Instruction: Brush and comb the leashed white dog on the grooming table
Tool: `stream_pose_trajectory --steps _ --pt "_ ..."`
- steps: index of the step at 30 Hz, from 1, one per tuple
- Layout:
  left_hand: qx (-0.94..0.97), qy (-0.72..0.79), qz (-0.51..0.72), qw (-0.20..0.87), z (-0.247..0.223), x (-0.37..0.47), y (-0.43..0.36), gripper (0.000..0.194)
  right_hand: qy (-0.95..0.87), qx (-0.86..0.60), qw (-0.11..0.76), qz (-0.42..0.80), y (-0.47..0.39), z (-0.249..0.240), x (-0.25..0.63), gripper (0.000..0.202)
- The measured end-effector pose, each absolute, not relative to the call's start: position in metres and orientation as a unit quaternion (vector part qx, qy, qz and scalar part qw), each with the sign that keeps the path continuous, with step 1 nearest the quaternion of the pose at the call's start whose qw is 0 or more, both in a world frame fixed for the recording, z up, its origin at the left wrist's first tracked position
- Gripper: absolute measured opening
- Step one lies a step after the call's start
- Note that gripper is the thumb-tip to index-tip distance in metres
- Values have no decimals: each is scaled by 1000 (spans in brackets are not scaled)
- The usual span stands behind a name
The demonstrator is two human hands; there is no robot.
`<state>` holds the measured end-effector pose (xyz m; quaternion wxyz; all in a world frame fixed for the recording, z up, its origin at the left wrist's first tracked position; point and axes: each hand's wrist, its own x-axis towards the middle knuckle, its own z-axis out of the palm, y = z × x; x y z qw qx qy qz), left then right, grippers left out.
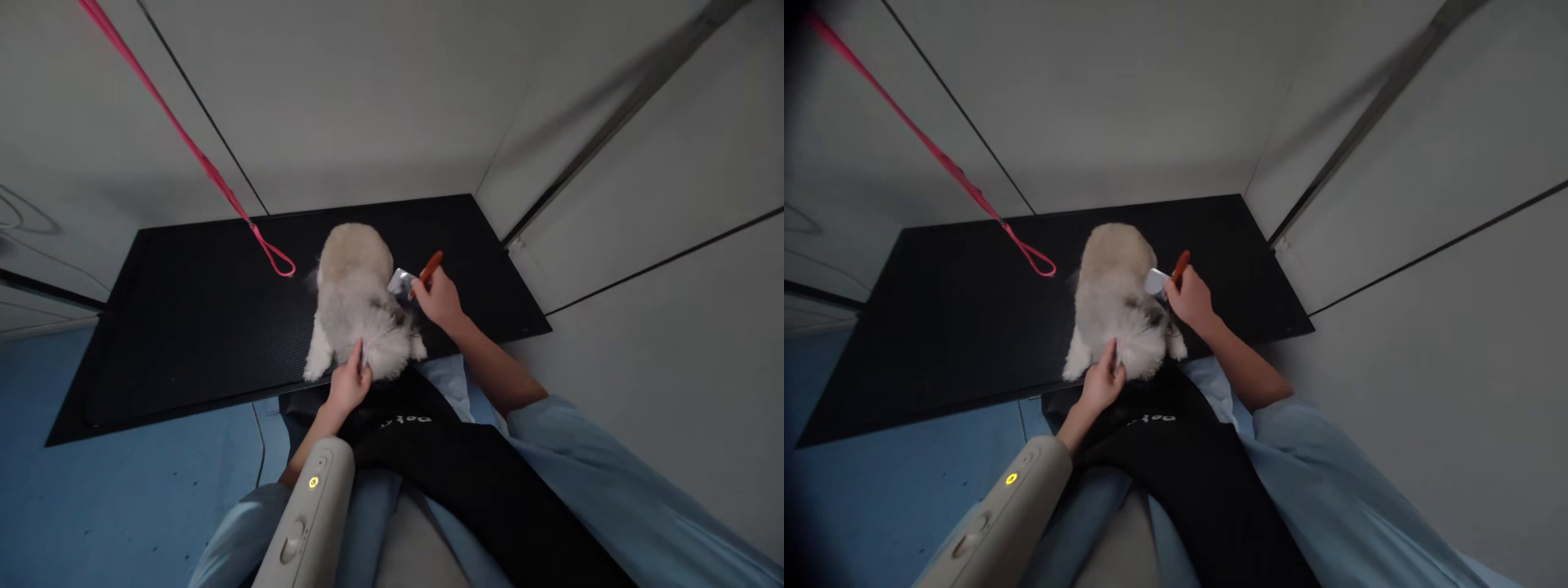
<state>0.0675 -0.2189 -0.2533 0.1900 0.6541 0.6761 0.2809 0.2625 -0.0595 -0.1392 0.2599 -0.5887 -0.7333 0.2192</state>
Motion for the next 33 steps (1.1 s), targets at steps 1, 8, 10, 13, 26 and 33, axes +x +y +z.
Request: stream_pose_trajectory --steps 1,8,10,13,26,33 --pt "652 676 286 192 -254 67 -219 64 -753 -556 249 248 -62 -140 262 20" --pt "641 663 318 220 -249 66 -217 60 -736 -570 240 275 -68 -144 261 15" --pt "636 665 319 227 -247 65 -217 60 -760 -538 232 281 -70 -144 261 18" --pt "628 664 331 232 -245 64 -216 60 -790 -476 173 345 -72 -144 261 17" --pt "609 655 358 270 -250 62 -215 59 -708 -553 325 294 -77 -153 259 21" --pt "586 648 385 297 -254 56 -217 60 -698 -505 339 379 -77 -170 264 22"
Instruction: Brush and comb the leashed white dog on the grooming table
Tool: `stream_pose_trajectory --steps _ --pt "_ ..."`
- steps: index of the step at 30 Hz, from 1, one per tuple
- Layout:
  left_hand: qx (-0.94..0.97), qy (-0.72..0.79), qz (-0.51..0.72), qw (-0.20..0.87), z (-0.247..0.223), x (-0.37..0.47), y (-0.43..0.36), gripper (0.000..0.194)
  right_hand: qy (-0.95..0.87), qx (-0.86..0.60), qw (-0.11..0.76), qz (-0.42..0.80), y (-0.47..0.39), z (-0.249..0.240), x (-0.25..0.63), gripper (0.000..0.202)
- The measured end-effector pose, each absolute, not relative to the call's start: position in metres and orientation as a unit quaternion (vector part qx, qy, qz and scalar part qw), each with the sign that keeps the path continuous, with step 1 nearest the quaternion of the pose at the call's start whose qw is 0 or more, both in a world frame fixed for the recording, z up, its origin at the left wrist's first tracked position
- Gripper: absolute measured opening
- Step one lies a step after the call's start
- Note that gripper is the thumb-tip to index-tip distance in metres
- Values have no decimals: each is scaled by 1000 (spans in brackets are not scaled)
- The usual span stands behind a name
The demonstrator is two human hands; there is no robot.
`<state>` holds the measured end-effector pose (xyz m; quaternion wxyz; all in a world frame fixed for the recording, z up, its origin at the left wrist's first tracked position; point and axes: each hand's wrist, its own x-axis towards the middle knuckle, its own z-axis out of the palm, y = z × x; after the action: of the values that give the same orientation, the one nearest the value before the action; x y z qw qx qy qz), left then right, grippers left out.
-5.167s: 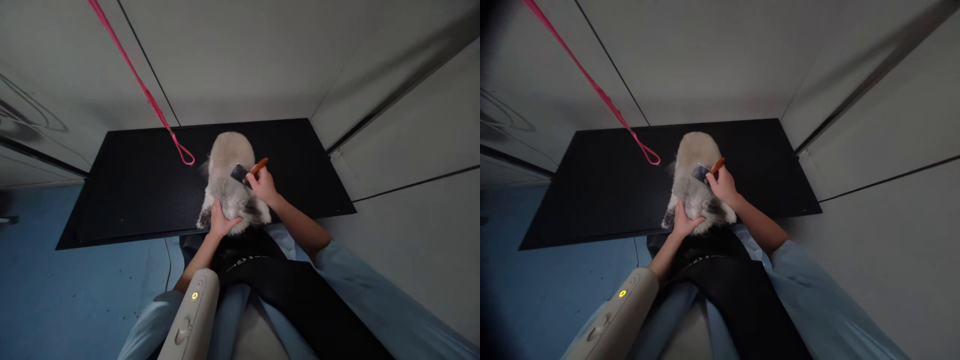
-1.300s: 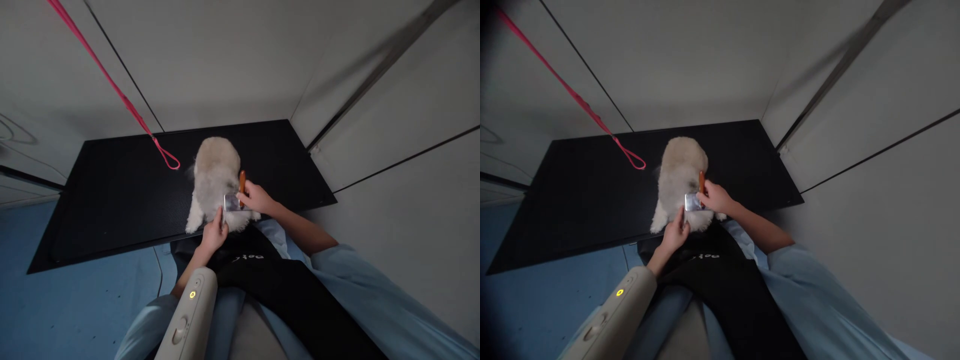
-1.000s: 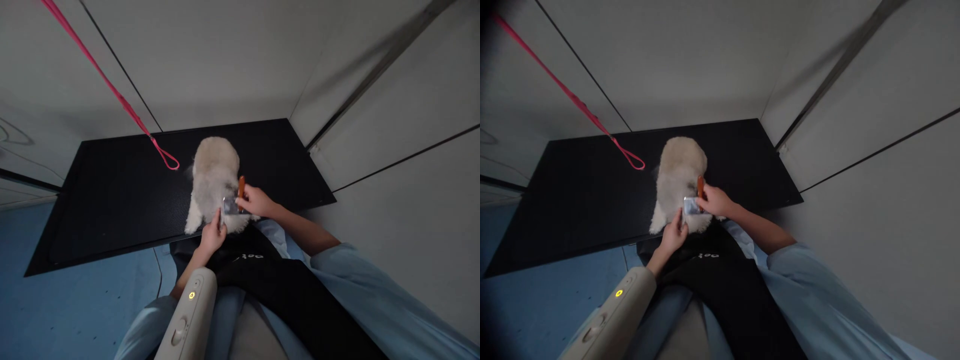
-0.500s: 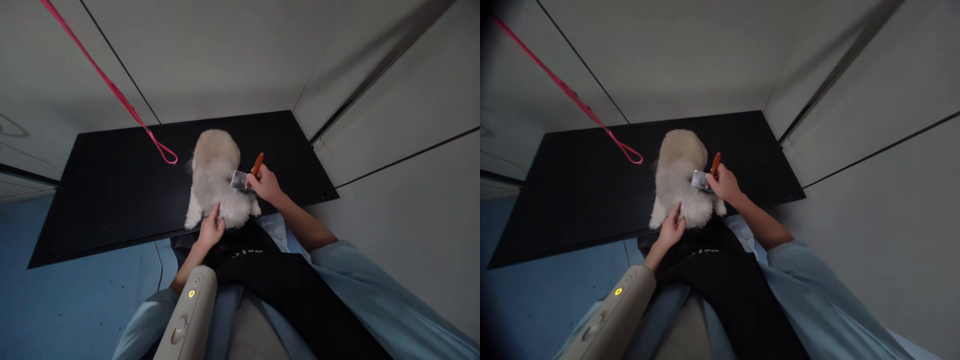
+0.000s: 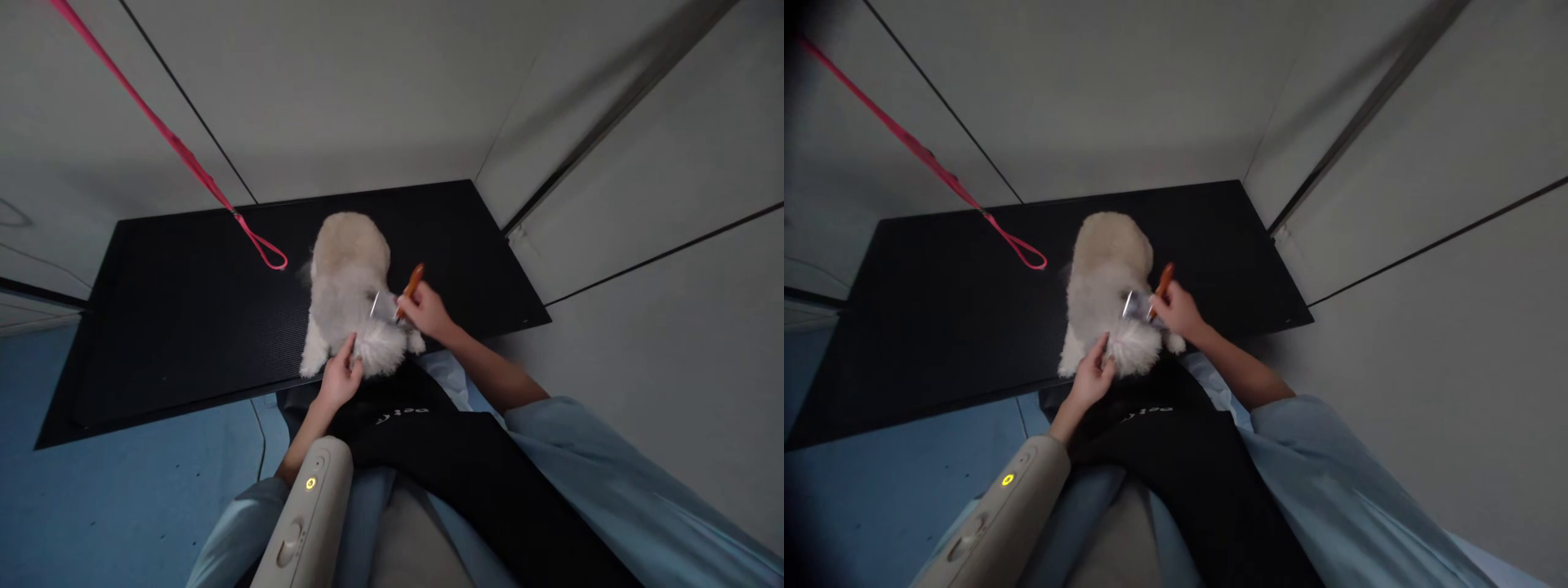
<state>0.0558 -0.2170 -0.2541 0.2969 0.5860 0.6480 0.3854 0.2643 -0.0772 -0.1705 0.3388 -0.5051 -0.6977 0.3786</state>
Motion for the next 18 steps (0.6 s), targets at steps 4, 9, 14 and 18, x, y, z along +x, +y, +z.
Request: stream_pose_trajectory --steps 4,9,14,18 --pt "587 645 382 304 -254 52 -218 59 -660 -512 414 362 -79 -175 265 24" --pt "588 650 367 312 -257 50 -219 62 -674 -508 365 393 -76 -176 265 22" --pt "587 651 381 295 -265 47 -219 60 -689 -494 382 368 -76 -175 265 25" --pt "591 652 367 300 -268 42 -219 60 -701 -489 328 402 -78 -179 258 24"
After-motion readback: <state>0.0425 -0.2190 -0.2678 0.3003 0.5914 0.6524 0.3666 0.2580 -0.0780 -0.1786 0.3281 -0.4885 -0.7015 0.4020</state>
